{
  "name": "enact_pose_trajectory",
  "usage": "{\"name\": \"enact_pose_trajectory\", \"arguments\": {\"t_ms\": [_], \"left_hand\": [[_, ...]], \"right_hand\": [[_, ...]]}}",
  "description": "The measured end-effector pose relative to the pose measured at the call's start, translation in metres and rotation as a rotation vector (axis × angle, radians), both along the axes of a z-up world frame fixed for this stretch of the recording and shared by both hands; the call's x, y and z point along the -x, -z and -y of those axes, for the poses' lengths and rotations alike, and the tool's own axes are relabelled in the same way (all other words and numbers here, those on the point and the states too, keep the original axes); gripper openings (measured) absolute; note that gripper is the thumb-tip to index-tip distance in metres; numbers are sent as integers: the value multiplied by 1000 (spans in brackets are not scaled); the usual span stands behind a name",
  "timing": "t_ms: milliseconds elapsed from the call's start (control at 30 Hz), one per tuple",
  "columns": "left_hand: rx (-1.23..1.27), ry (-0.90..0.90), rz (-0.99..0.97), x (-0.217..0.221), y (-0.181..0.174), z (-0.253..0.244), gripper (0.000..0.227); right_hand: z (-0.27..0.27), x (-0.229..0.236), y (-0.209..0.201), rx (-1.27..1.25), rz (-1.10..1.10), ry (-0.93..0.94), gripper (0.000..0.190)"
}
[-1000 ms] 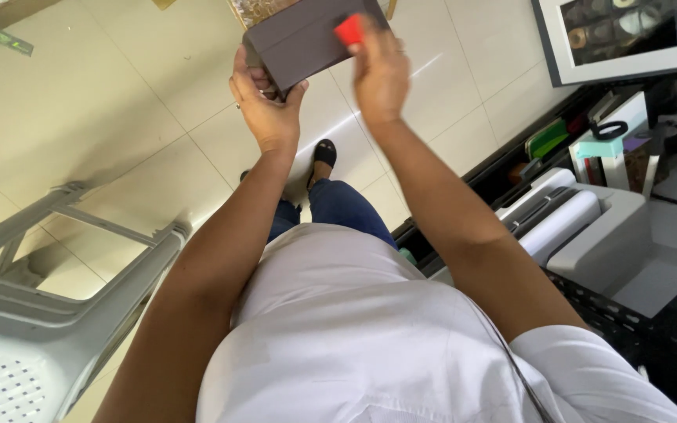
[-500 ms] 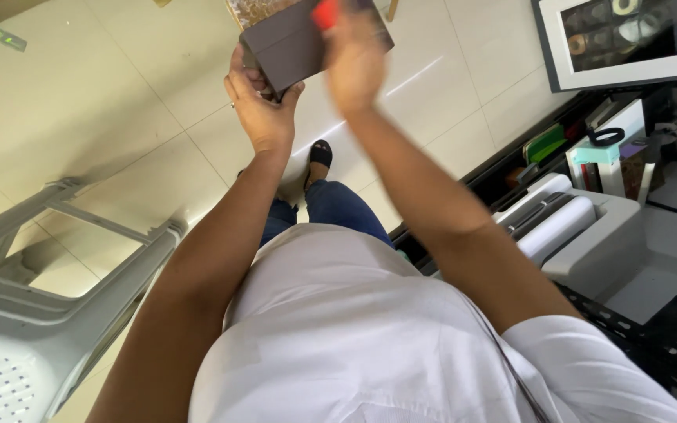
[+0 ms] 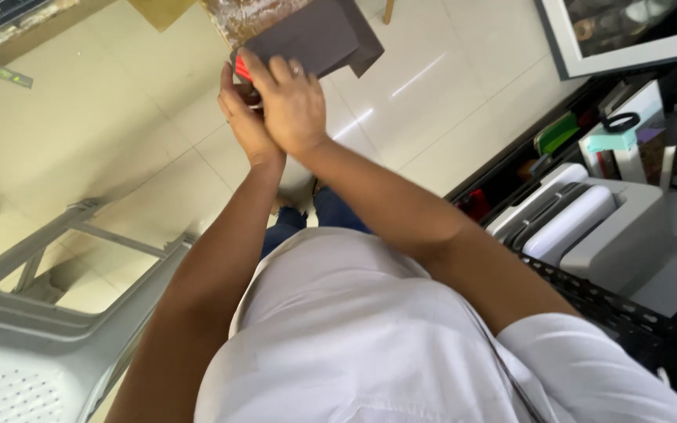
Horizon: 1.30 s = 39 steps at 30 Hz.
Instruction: Wrapping cardboard boxes with brown paper using adhesive and a roller
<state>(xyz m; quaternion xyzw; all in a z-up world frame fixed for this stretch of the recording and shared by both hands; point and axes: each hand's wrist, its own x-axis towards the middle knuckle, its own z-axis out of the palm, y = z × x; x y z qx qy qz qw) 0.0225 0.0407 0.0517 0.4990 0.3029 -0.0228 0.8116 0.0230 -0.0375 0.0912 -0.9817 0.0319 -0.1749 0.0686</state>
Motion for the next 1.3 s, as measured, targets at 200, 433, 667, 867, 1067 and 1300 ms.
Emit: {"name": "enact_pose_trajectory", "arguments": {"t_ms": [200,433,667,867,1067,1300], "left_hand": [[-615,279,303,13,11,-4,111],[-629,263,380,10,12,-3,110],[-608,257,296,17,1,-1,111],[-540,185,307,15,9,7,110],[-604,161,316,21,9,9,100],[-622,163,320,15,5,11,106]], "right_hand": [[116,-38,-1,218,-21,16,50],[109,-44,-24,227,77,-755,46],[104,-53,-9,178,6,-717,30],[79,-58,-28,272,123,-738,50],[79,-18,-24,210,188,-820,50],[63,-48,-26,275,105,-728,43]]}}
